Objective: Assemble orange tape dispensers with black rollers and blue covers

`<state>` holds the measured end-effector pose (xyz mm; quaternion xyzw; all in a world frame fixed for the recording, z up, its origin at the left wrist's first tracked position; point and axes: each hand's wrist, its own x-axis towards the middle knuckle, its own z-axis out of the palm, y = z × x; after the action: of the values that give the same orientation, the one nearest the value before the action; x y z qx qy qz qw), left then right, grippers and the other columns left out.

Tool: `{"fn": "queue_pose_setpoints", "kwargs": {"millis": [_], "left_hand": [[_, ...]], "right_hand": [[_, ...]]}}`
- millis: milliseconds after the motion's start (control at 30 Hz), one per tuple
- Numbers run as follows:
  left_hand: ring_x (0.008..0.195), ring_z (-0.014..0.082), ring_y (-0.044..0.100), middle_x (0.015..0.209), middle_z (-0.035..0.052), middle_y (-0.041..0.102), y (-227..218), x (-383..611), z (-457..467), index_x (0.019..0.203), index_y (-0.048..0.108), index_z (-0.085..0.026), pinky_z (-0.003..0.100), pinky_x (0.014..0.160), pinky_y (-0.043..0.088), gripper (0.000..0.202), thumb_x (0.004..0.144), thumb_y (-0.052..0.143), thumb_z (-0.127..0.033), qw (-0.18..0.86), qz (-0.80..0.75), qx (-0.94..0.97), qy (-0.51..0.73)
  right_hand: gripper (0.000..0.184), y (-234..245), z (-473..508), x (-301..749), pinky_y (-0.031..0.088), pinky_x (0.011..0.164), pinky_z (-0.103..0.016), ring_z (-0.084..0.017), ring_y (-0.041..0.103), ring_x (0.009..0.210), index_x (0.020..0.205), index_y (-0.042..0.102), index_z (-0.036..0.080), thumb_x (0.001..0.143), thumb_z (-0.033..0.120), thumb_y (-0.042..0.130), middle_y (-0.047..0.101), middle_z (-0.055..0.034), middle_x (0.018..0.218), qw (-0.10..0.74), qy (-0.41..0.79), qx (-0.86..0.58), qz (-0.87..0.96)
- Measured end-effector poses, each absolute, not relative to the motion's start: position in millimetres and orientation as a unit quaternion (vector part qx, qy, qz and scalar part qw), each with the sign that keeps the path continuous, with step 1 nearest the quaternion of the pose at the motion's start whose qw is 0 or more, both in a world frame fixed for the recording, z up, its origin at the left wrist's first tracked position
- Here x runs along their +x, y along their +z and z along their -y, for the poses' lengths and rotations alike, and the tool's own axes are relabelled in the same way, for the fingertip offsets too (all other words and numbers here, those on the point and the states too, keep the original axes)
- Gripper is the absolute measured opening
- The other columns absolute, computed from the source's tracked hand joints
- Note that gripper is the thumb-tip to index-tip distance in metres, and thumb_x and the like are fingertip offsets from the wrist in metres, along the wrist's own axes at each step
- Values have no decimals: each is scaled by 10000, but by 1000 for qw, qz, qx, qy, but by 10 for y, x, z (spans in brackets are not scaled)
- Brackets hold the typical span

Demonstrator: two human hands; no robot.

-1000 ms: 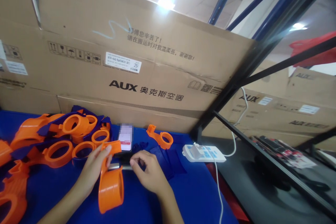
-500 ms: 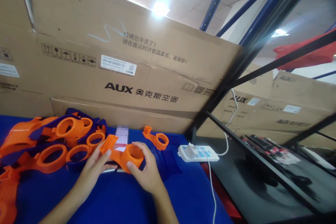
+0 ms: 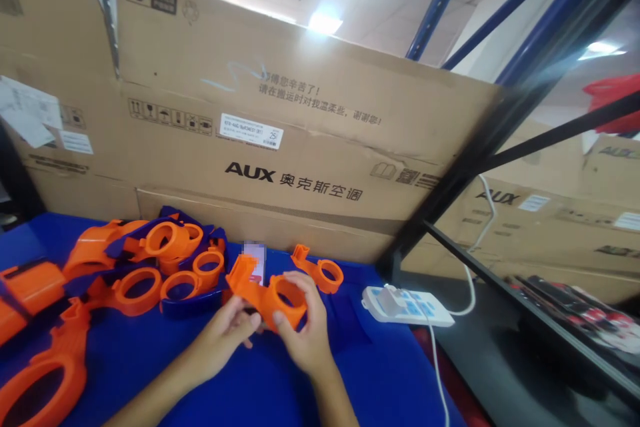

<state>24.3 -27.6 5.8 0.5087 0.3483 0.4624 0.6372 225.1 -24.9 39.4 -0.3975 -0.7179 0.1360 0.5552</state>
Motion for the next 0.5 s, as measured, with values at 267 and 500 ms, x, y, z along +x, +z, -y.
{"fn": "queue_pose_setpoints", "kwargs": {"millis": [267, 500], "left_hand": [[712, 243, 724, 958, 151, 775, -72, -28, 915, 1258, 649, -145, 352, 609, 608, 499, 893, 700, -482, 783, -321, 249, 472], [483, 217, 686, 643, 56, 713, -99, -759, 1225, 1330, 590, -144, 273, 442, 568, 513, 878, 715, -352, 790, -386, 10, 477]], "right_hand": [[827, 284, 446, 1829, 459, 1095, -522, -361, 568, 1297, 1480, 460, 250, 824, 702, 684, 563, -154, 1447, 434, 199, -242, 845], [609, 423, 518, 1855, 467, 1085, -485, -318, 571, 1286, 1487, 460, 262, 966, 565, 547, 618, -108, 1404, 362, 215, -261, 869]]}}
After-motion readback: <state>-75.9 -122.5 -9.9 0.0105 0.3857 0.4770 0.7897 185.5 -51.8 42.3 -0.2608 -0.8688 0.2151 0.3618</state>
